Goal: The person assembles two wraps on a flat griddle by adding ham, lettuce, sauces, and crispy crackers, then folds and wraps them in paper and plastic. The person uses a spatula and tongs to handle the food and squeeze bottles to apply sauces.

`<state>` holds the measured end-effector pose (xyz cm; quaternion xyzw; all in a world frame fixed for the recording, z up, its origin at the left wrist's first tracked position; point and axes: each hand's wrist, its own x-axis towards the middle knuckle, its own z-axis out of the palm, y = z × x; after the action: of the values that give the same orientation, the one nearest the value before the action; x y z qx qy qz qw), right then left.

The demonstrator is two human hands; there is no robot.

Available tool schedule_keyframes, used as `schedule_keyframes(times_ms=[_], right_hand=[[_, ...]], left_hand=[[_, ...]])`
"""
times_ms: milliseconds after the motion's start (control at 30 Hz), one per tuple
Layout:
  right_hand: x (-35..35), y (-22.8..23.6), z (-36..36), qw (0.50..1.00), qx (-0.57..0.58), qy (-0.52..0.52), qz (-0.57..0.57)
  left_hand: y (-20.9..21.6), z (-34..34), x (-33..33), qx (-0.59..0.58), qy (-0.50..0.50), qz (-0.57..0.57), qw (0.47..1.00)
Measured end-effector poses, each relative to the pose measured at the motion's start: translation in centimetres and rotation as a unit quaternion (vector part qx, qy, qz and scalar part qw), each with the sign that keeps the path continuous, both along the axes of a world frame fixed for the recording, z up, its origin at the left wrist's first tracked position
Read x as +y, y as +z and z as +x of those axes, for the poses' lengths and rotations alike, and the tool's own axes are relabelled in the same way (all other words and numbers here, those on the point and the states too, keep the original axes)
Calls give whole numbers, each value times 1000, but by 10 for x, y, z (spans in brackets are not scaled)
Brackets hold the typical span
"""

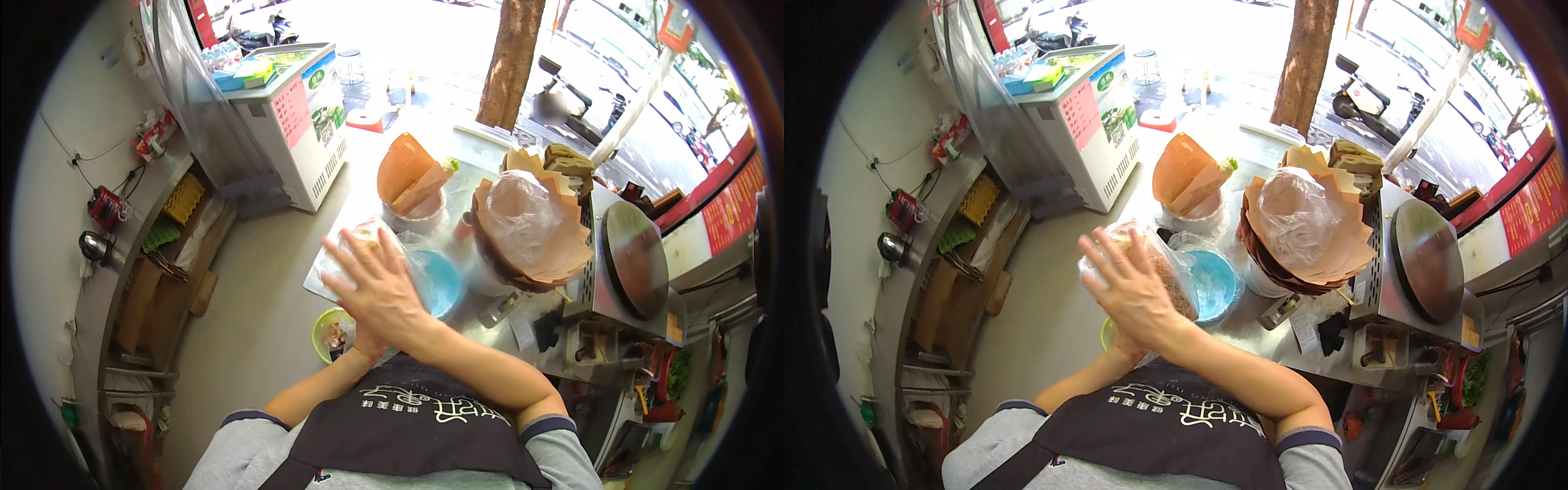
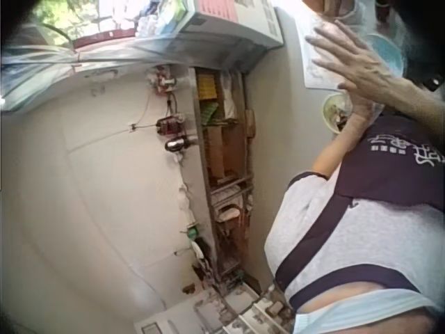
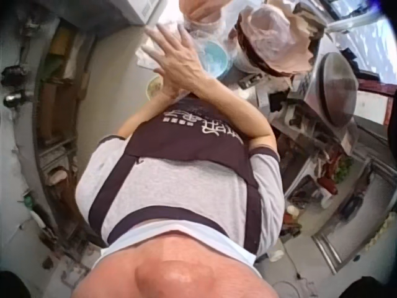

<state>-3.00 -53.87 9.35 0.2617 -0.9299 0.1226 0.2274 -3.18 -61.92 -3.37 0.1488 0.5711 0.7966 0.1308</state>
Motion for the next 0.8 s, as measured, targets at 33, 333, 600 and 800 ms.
schedule_keyframes(times_ms=[33, 333, 600, 800], right_hand=[[-9, -3, -4, 999, 21, 23, 29], [-55, -22, -10, 994, 105, -39, -8], [-71, -8, 24, 983, 5, 164, -81], [-36, -3, 55, 909, -34, 362, -205]], left_hand=[[2, 1, -2, 1, 4, -5, 1000], [3, -18, -16, -65, 38, 58, 995], [-5, -58, -36, -133, 102, 163, 972], [-15, -99, -54, -148, 141, 234, 950]])
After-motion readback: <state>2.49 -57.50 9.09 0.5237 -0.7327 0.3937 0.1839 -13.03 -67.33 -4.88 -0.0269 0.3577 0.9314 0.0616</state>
